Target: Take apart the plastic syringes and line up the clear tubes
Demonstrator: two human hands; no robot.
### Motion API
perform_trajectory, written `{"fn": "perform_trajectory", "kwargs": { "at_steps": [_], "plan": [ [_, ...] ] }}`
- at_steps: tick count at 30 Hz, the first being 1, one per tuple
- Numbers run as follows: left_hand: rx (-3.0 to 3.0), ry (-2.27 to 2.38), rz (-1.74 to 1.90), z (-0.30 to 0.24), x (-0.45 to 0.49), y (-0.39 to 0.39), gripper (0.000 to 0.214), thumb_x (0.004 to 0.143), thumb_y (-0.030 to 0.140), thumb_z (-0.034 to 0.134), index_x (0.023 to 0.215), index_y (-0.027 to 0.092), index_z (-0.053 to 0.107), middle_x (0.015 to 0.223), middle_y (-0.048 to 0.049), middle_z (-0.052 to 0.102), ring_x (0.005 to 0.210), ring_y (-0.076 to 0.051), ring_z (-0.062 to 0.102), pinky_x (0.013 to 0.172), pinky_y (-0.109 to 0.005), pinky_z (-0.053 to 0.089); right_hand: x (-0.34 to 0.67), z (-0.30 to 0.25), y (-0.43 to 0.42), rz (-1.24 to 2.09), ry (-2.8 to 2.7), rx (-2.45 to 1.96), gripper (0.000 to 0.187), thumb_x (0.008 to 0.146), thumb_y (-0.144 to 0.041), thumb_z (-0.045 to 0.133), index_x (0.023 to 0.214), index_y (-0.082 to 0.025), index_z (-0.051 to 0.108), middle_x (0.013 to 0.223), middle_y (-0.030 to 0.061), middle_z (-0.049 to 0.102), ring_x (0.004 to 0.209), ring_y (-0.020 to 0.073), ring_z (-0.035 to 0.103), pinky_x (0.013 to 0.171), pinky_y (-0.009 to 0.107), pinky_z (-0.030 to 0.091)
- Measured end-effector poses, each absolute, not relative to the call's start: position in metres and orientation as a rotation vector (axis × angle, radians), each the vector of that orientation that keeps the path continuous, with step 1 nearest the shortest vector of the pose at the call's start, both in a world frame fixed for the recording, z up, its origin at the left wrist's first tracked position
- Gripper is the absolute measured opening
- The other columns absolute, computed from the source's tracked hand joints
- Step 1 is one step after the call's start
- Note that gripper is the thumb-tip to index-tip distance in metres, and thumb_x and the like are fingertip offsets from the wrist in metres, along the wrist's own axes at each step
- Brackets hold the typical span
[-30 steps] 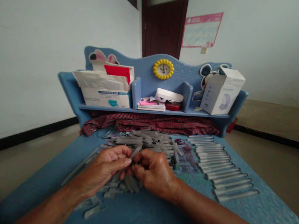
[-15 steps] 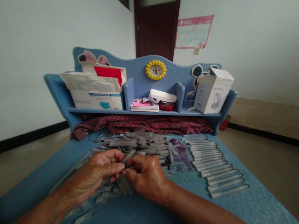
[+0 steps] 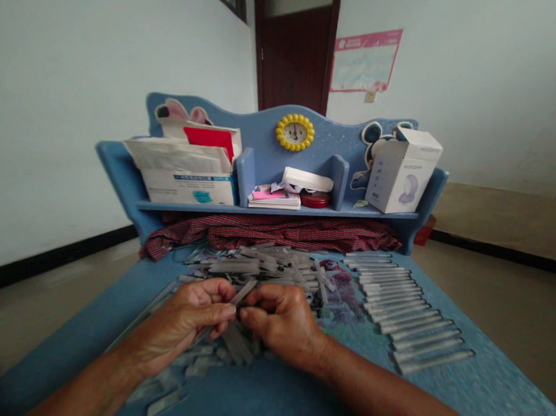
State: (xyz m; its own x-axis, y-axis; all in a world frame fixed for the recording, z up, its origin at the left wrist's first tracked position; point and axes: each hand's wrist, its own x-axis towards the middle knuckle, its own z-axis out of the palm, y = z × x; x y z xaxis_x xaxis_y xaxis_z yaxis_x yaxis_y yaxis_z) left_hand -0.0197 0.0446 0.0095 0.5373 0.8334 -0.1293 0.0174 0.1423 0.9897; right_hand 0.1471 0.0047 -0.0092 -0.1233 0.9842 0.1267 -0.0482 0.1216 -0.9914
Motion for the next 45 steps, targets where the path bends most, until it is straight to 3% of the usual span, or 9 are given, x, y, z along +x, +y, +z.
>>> {"fn": "perform_trajectory", "kwargs": {
  "at_steps": [12, 33, 40, 45],
  "plan": [
    [1.385, 0.877, 0.684, 0.014, -0.021, 0.044, 0.017, 0.065, 0.022, 0.070, 0.070, 0.014, 0.056, 0.058, 0.0032, 0.057, 0.047, -0.007, 0.049, 0.047, -0.018, 0.037, 0.168, -0.004, 0.017, 1.169, -1.189, -0.959, 0.022, 0.067, -0.033, 0.069, 0.077, -0.015, 0.060, 0.043, -0.0041, 0.058, 0.030, 0.0066, 0.044, 0.032, 0.017, 0.036],
    [1.502, 0.957, 0.648, 0.015, -0.022, 0.044, 0.017, 0.064, 0.025, 0.067, 0.071, 0.014, 0.056, 0.051, 0.0045, 0.055, 0.047, -0.007, 0.048, 0.045, -0.017, 0.035, 0.171, -0.001, 0.013, 1.145, -1.341, -1.026, 0.016, 0.069, -0.029, 0.066, 0.075, -0.016, 0.059, 0.044, -0.0039, 0.058, 0.033, 0.0076, 0.045, 0.034, 0.018, 0.038],
    [1.641, 0.998, 0.570, 0.013, -0.023, 0.046, 0.016, 0.065, 0.026, 0.065, 0.072, 0.014, 0.057, 0.051, 0.0046, 0.055, 0.048, -0.009, 0.049, 0.045, -0.019, 0.036, 0.178, -0.006, 0.015, 1.123, -1.586, -1.085, 0.015, 0.075, -0.030, 0.059, 0.076, -0.017, 0.053, 0.048, -0.0051, 0.051, 0.039, 0.0074, 0.043, 0.038, 0.019, 0.034],
    [1.746, 1.010, 0.469, 0.013, -0.026, 0.049, 0.016, 0.066, 0.028, 0.063, 0.071, 0.014, 0.057, 0.052, 0.0054, 0.053, 0.048, -0.008, 0.047, 0.045, -0.019, 0.035, 0.188, 0.000, 0.014, 0.825, -2.002, -1.089, 0.013, 0.081, -0.024, 0.053, 0.071, -0.016, 0.054, 0.055, -0.0053, 0.042, 0.049, 0.0061, 0.036, 0.045, 0.018, 0.028]
  ]
}}
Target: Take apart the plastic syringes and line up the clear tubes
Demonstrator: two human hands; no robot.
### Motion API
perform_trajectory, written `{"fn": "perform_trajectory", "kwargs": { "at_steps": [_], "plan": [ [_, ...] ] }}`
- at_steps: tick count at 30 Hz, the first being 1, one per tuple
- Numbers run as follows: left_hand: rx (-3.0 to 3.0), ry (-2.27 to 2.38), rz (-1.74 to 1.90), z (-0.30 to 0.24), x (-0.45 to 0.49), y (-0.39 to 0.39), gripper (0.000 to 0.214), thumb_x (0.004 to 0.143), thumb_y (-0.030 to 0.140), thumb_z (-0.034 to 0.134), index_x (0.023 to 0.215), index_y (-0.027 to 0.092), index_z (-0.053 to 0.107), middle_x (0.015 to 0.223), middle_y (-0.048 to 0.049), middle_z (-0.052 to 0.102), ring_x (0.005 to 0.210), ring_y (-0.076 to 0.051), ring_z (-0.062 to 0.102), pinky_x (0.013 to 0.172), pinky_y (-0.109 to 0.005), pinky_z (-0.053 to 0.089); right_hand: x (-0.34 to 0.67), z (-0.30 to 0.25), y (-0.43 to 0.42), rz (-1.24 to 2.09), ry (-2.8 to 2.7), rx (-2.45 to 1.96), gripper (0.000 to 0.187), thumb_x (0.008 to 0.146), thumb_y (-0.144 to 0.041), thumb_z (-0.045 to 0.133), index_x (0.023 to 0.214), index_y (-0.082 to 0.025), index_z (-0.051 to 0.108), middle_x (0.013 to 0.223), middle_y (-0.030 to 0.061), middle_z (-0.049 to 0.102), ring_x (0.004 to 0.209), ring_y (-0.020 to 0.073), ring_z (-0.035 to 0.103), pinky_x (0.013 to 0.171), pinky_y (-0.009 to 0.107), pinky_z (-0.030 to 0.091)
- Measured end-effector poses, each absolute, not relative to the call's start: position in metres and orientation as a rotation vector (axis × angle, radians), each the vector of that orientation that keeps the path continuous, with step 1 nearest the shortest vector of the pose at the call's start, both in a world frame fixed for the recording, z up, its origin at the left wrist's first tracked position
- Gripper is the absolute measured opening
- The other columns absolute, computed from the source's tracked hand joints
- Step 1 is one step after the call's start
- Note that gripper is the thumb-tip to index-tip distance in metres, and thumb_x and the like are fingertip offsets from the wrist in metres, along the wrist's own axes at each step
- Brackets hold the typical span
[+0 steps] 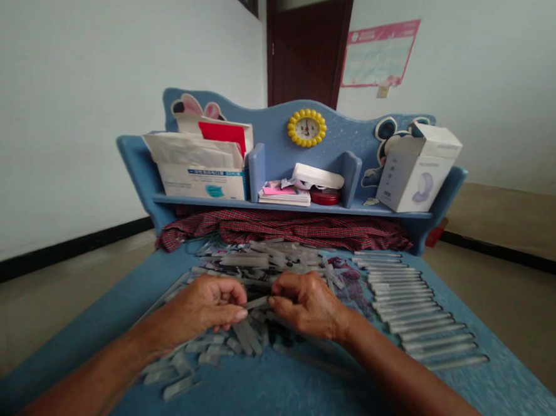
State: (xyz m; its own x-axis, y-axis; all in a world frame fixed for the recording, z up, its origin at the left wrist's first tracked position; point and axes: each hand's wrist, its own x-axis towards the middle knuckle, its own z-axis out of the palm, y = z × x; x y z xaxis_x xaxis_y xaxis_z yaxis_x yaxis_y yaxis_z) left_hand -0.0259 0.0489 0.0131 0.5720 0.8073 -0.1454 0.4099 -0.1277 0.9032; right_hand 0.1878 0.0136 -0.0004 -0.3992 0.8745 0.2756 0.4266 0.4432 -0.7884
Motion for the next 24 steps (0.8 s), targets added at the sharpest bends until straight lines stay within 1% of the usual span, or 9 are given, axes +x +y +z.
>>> {"fn": "perform_trajectory", "kwargs": {
  "at_steps": [3, 8, 9, 11, 14, 16, 19, 21, 24],
  "plan": [
    [1.807, 0.988, 0.416, 0.0142, -0.0279, 0.0507, 0.016, 0.067, 0.029, 0.062, 0.071, 0.015, 0.057, 0.052, 0.0063, 0.051, 0.048, -0.008, 0.045, 0.046, -0.018, 0.033, 0.1897, 0.0016, 0.0137, 0.832, -2.091, -1.058, 0.021, 0.084, -0.026, 0.051, 0.066, -0.015, 0.052, 0.055, -0.0047, 0.042, 0.050, 0.0060, 0.036, 0.045, 0.018, 0.028],
    [1.887, 0.985, 0.379, 0.0185, -0.0283, 0.0501, 0.015, 0.066, 0.029, 0.062, 0.069, 0.015, 0.057, 0.054, 0.0067, 0.047, 0.051, -0.008, 0.042, 0.047, -0.018, 0.030, 0.1889, -0.0042, 0.0167, 1.195, -2.018, -1.093, 0.041, 0.090, -0.043, 0.039, 0.060, -0.017, 0.045, 0.048, -0.0031, 0.048, 0.039, 0.0061, 0.041, 0.038, 0.017, 0.032],
    [1.886, 0.994, 0.382, 0.0194, -0.0281, 0.0496, 0.016, 0.066, 0.029, 0.062, 0.069, 0.015, 0.057, 0.054, 0.0066, 0.048, 0.051, -0.008, 0.042, 0.047, -0.018, 0.031, 0.1891, -0.0050, 0.0173, 1.227, -1.988, -1.098, 0.041, 0.090, -0.046, 0.039, 0.062, -0.017, 0.046, 0.048, -0.0031, 0.049, 0.038, 0.0065, 0.042, 0.038, 0.017, 0.033],
    [1.874, 1.012, 0.389, 0.0210, -0.0277, 0.0488, 0.017, 0.066, 0.031, 0.062, 0.069, 0.015, 0.056, 0.054, 0.0064, 0.048, 0.051, -0.008, 0.043, 0.047, -0.019, 0.031, 0.1897, -0.0051, 0.0181, 1.232, -1.908, -1.084, 0.035, 0.085, -0.048, 0.048, 0.071, -0.016, 0.051, 0.051, -0.0038, 0.050, 0.041, 0.0069, 0.045, 0.039, 0.017, 0.034],
    [1.874, 1.028, 0.395, 0.0220, -0.0276, 0.0486, 0.018, 0.066, 0.032, 0.061, 0.070, 0.016, 0.056, 0.053, 0.0062, 0.049, 0.051, -0.009, 0.045, 0.047, -0.019, 0.031, 0.1894, -0.0040, 0.0182, 1.225, -1.828, -1.028, 0.029, 0.078, -0.044, 0.061, 0.084, -0.016, 0.053, 0.054, -0.0050, 0.052, 0.043, 0.0063, 0.044, 0.039, 0.015, 0.032],
    [1.886, 1.019, 0.388, 0.0217, -0.0278, 0.0490, 0.018, 0.066, 0.032, 0.061, 0.070, 0.016, 0.056, 0.054, 0.0061, 0.049, 0.051, -0.009, 0.044, 0.047, -0.019, 0.032, 0.1879, -0.0045, 0.0179, 1.194, -1.851, -1.025, 0.030, 0.081, -0.044, 0.057, 0.075, -0.016, 0.052, 0.052, -0.0044, 0.051, 0.042, 0.0054, 0.042, 0.038, 0.015, 0.030],
    [1.897, 1.010, 0.386, 0.0207, -0.0281, 0.0499, 0.017, 0.065, 0.032, 0.061, 0.069, 0.016, 0.056, 0.055, 0.0058, 0.048, 0.052, -0.009, 0.044, 0.048, -0.019, 0.032, 0.1854, -0.0063, 0.0177, 1.159, -1.885, -1.099, 0.041, 0.086, -0.050, 0.046, 0.063, -0.016, 0.048, 0.047, -0.0032, 0.050, 0.039, 0.0057, 0.042, 0.036, 0.016, 0.029],
    [1.896, 1.025, 0.394, 0.0204, -0.0280, 0.0499, 0.017, 0.065, 0.032, 0.061, 0.069, 0.016, 0.056, 0.056, 0.0054, 0.049, 0.054, -0.010, 0.045, 0.049, -0.019, 0.033, 0.1845, -0.0068, 0.0175, 1.176, -1.864, -1.122, 0.040, 0.084, -0.053, 0.047, 0.068, -0.016, 0.050, 0.047, -0.0040, 0.049, 0.038, 0.0066, 0.043, 0.035, 0.016, 0.030],
    [1.887, 1.028, 0.395, 0.0201, -0.0267, 0.0486, 0.017, 0.065, 0.031, 0.061, 0.070, 0.016, 0.057, 0.055, 0.0056, 0.049, 0.053, -0.009, 0.044, 0.049, -0.019, 0.032, 0.1835, -0.0062, 0.0165, 1.196, -1.828, -1.091, 0.035, 0.080, -0.051, 0.056, 0.076, -0.016, 0.052, 0.049, -0.0053, 0.050, 0.040, 0.0065, 0.044, 0.037, 0.016, 0.032]
  ]
}}
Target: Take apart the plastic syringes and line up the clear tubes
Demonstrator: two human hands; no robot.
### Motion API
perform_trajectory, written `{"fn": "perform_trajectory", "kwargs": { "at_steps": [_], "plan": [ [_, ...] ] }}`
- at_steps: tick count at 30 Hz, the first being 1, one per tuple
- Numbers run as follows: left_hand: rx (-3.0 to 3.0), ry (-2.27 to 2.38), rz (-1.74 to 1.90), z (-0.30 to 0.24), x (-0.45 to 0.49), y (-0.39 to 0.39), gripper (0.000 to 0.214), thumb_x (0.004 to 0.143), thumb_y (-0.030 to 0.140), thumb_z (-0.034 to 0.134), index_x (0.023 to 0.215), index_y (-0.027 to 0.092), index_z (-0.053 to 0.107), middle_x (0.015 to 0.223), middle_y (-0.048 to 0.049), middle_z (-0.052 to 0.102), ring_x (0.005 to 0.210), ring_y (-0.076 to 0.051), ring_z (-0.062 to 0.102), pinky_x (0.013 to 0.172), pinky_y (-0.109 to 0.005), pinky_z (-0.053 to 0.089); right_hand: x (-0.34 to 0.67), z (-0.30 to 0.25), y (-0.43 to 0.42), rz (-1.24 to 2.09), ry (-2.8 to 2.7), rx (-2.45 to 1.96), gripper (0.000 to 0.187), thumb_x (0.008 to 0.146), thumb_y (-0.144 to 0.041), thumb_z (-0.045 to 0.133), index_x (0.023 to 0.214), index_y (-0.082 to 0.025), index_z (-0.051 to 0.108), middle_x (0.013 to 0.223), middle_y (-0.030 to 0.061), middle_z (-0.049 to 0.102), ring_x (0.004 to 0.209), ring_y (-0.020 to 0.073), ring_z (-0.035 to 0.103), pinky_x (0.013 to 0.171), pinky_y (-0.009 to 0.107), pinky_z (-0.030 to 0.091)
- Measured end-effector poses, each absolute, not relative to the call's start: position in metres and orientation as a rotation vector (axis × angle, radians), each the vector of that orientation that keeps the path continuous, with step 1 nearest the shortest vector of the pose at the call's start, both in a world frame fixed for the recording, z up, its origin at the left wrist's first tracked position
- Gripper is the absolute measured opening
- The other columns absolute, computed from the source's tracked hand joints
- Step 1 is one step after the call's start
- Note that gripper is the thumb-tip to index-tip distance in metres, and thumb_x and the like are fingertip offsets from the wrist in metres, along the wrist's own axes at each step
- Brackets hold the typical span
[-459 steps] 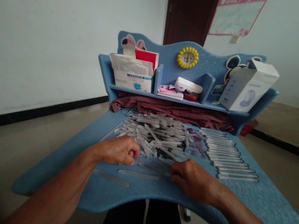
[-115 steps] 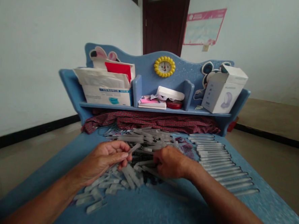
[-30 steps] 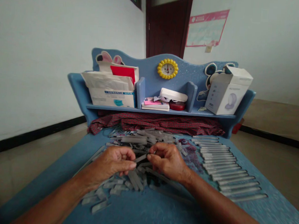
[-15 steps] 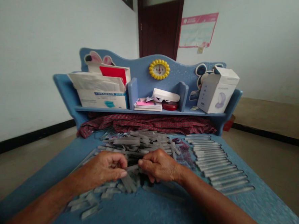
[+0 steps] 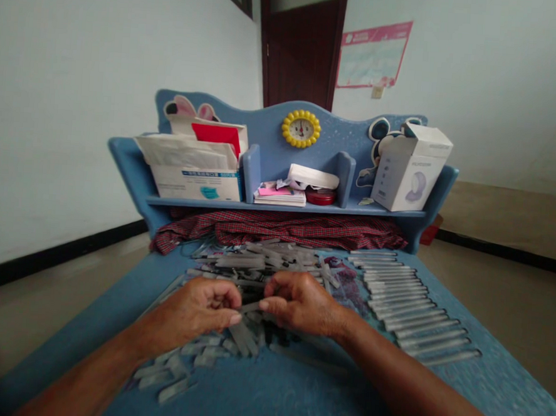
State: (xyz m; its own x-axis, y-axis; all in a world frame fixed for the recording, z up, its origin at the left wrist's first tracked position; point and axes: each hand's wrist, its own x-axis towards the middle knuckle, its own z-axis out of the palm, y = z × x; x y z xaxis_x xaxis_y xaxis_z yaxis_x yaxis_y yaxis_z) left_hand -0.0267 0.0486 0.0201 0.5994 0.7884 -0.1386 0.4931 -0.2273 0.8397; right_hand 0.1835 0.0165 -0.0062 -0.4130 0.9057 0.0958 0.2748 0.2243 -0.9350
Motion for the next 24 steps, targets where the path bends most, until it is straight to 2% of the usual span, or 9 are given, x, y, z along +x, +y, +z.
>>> {"fn": "perform_trajectory", "kwargs": {
  "at_steps": [4, 9, 11, 14, 18, 22, 24],
  "plan": [
    [1.858, 1.011, 0.397, 0.0206, -0.0243, 0.0455, 0.017, 0.063, 0.031, 0.062, 0.067, 0.016, 0.056, 0.052, 0.0068, 0.046, 0.050, -0.008, 0.040, 0.047, -0.019, 0.030, 0.1829, -0.0053, 0.0158, 1.130, -1.822, -1.167, 0.044, 0.084, -0.053, 0.046, 0.059, -0.017, 0.045, 0.043, -0.0040, 0.048, 0.036, 0.0059, 0.041, 0.035, 0.016, 0.028],
    [1.870, 1.006, 0.426, 0.0218, -0.0245, 0.0444, 0.015, 0.064, 0.030, 0.062, 0.067, 0.016, 0.057, 0.052, 0.0064, 0.047, 0.050, -0.009, 0.041, 0.047, -0.019, 0.030, 0.1835, -0.0044, 0.0154, 1.233, -1.788, -1.141, 0.034, 0.079, -0.050, 0.057, 0.075, -0.017, 0.053, 0.048, -0.0050, 0.051, 0.038, 0.0066, 0.043, 0.036, 0.016, 0.030],
    [1.892, 1.015, 0.418, 0.0218, -0.0247, 0.0444, 0.014, 0.065, 0.029, 0.061, 0.067, 0.015, 0.057, 0.052, 0.0060, 0.048, 0.051, -0.009, 0.042, 0.047, -0.019, 0.031, 0.1822, -0.0059, 0.0149, 1.227, -1.808, -1.130, 0.035, 0.078, -0.049, 0.058, 0.069, -0.016, 0.052, 0.047, -0.0044, 0.051, 0.038, 0.0060, 0.042, 0.036, 0.016, 0.029],
    [1.936, 1.038, 0.428, 0.0214, -0.0238, 0.0435, 0.012, 0.065, 0.027, 0.061, 0.066, 0.015, 0.057, 0.052, 0.0065, 0.046, 0.051, -0.009, 0.042, 0.048, -0.019, 0.031, 0.1798, -0.0098, 0.0150, 1.204, -1.808, -1.201, 0.042, 0.081, -0.053, 0.052, 0.060, -0.017, 0.046, 0.042, -0.0044, 0.049, 0.034, 0.0056, 0.041, 0.034, 0.016, 0.028],
    [1.959, 1.072, 0.474, 0.0209, -0.0224, 0.0422, 0.013, 0.066, 0.027, 0.061, 0.067, 0.015, 0.056, 0.052, 0.0068, 0.045, 0.052, -0.009, 0.042, 0.049, -0.019, 0.031, 0.1805, -0.0091, 0.0168, 1.284, -1.769, -1.288, 0.048, 0.083, -0.061, 0.039, 0.064, -0.018, 0.046, 0.041, -0.0034, 0.051, 0.031, 0.0072, 0.043, 0.031, 0.016, 0.029],
    [1.963, 1.097, 0.512, 0.0208, -0.0222, 0.0418, 0.012, 0.066, 0.026, 0.060, 0.067, 0.015, 0.056, 0.053, 0.0069, 0.045, 0.052, -0.009, 0.042, 0.048, -0.020, 0.031, 0.1818, -0.0041, 0.0171, 1.311, -1.711, -1.222, 0.042, 0.075, -0.059, 0.054, 0.072, -0.018, 0.048, 0.046, -0.0041, 0.055, 0.035, 0.0076, 0.047, 0.035, 0.017, 0.035],
    [1.969, 1.103, 0.503, 0.0209, -0.0222, 0.0414, 0.011, 0.066, 0.026, 0.061, 0.067, 0.015, 0.057, 0.053, 0.0069, 0.046, 0.052, -0.009, 0.042, 0.048, -0.020, 0.032, 0.1810, -0.0042, 0.0167, 1.306, -1.709, -1.213, 0.041, 0.074, -0.058, 0.057, 0.070, -0.017, 0.048, 0.045, -0.0046, 0.053, 0.034, 0.0072, 0.046, 0.034, 0.017, 0.035]
  ]
}}
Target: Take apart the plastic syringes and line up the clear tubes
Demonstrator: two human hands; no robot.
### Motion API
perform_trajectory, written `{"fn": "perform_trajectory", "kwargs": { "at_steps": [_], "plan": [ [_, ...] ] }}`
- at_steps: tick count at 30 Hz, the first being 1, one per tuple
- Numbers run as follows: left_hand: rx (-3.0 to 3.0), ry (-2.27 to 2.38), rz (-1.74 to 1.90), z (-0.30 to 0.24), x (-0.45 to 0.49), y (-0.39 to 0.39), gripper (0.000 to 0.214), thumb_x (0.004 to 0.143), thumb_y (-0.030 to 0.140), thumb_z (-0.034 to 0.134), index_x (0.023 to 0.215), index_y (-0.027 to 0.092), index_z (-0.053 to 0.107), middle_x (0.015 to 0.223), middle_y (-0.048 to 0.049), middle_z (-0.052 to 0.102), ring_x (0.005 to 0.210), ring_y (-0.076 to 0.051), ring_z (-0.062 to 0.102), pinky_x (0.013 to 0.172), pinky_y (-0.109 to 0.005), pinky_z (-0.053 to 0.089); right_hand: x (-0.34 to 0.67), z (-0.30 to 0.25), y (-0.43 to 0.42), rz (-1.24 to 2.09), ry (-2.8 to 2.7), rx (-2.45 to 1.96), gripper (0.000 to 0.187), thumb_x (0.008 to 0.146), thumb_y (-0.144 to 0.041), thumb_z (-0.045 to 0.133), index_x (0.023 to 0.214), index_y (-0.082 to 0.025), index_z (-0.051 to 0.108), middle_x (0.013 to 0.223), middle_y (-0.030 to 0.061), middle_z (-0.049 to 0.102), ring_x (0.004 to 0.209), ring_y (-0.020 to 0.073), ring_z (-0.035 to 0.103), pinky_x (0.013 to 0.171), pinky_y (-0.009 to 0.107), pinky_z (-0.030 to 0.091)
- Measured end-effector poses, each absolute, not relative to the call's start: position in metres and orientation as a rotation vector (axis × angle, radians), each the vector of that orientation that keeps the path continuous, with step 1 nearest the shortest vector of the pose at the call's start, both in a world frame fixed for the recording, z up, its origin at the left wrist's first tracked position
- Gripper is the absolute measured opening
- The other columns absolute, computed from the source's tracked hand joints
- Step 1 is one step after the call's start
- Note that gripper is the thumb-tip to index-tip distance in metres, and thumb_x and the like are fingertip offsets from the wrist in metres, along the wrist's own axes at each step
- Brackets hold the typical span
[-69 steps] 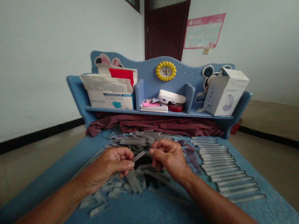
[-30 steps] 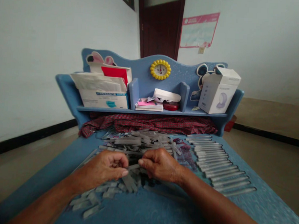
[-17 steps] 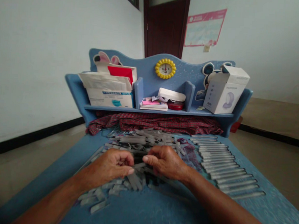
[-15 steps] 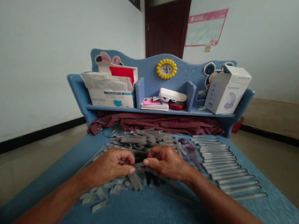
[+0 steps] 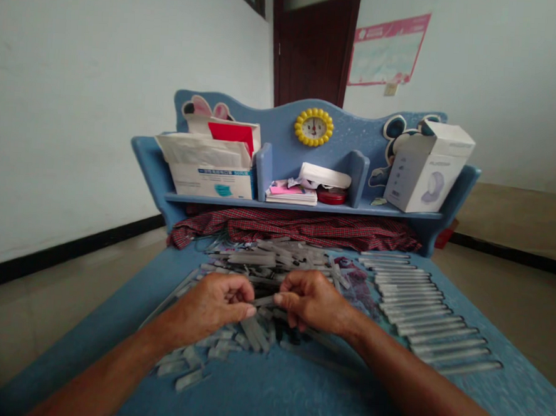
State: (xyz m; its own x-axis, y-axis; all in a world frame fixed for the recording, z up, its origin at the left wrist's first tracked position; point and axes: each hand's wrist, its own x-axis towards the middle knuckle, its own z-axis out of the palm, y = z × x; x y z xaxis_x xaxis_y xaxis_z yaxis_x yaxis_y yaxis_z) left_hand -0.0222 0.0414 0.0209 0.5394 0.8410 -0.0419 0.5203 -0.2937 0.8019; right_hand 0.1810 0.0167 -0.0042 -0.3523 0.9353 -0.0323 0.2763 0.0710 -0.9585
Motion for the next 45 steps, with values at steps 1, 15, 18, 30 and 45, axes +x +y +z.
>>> {"fn": "perform_trajectory", "kwargs": {
  "at_steps": [1, 15, 18, 30, 45],
  "plan": [
    [1.977, 1.102, 0.500, 0.021, -0.022, 0.041, 0.011, 0.066, 0.026, 0.061, 0.067, 0.015, 0.057, 0.053, 0.0069, 0.046, 0.052, -0.009, 0.042, 0.049, -0.020, 0.032, 0.181, -0.005, 0.017, 1.299, -1.717, -1.223, 0.042, 0.075, -0.058, 0.054, 0.067, -0.017, 0.048, 0.043, -0.0044, 0.053, 0.033, 0.0069, 0.045, 0.033, 0.017, 0.033],
    [2.095, 1.138, 0.489, 0.019, -0.021, 0.038, 0.009, 0.068, 0.025, 0.059, 0.067, 0.017, 0.056, 0.053, 0.0067, 0.048, 0.051, -0.009, 0.046, 0.048, -0.019, 0.033, 0.180, -0.005, 0.016, 1.295, -1.733, -1.293, 0.043, 0.078, -0.058, 0.051, 0.063, -0.018, 0.047, 0.041, -0.0046, 0.052, 0.031, 0.0064, 0.044, 0.031, 0.016, 0.029],
    [2.196, 1.127, 0.488, 0.017, -0.021, 0.038, 0.007, 0.071, 0.025, 0.058, 0.069, 0.018, 0.057, 0.055, 0.0062, 0.049, 0.053, -0.010, 0.047, 0.049, -0.020, 0.032, 0.179, -0.005, 0.015, 1.314, -1.722, -1.277, 0.041, 0.074, -0.055, 0.058, 0.062, -0.018, 0.045, 0.040, -0.0057, 0.052, 0.030, 0.0059, 0.043, 0.031, 0.015, 0.029],
    [2.978, 0.917, 0.668, 0.008, -0.022, 0.032, 0.010, 0.084, 0.013, 0.045, 0.080, 0.015, 0.055, 0.076, -0.0048, 0.056, 0.072, -0.017, 0.053, 0.064, -0.028, 0.039, 0.176, -0.008, 0.016, 1.496, -1.522, -1.341, 0.045, 0.076, -0.060, 0.050, 0.059, -0.019, 0.047, 0.033, -0.0049, 0.051, 0.023, 0.0072, 0.039, 0.026, 0.018, 0.026],
    [2.831, 1.038, 0.433, 0.027, -0.039, 0.046, 0.021, 0.088, 0.025, 0.044, 0.087, 0.016, 0.063, 0.083, -0.0051, 0.061, 0.077, -0.017, 0.057, 0.071, -0.027, 0.041, 0.184, -0.004, 0.021, 1.471, -1.401, -1.256, 0.038, 0.076, -0.051, 0.055, 0.057, -0.019, 0.048, 0.032, -0.0048, 0.052, 0.023, 0.0069, 0.038, 0.027, 0.017, 0.025]
  ]
}}
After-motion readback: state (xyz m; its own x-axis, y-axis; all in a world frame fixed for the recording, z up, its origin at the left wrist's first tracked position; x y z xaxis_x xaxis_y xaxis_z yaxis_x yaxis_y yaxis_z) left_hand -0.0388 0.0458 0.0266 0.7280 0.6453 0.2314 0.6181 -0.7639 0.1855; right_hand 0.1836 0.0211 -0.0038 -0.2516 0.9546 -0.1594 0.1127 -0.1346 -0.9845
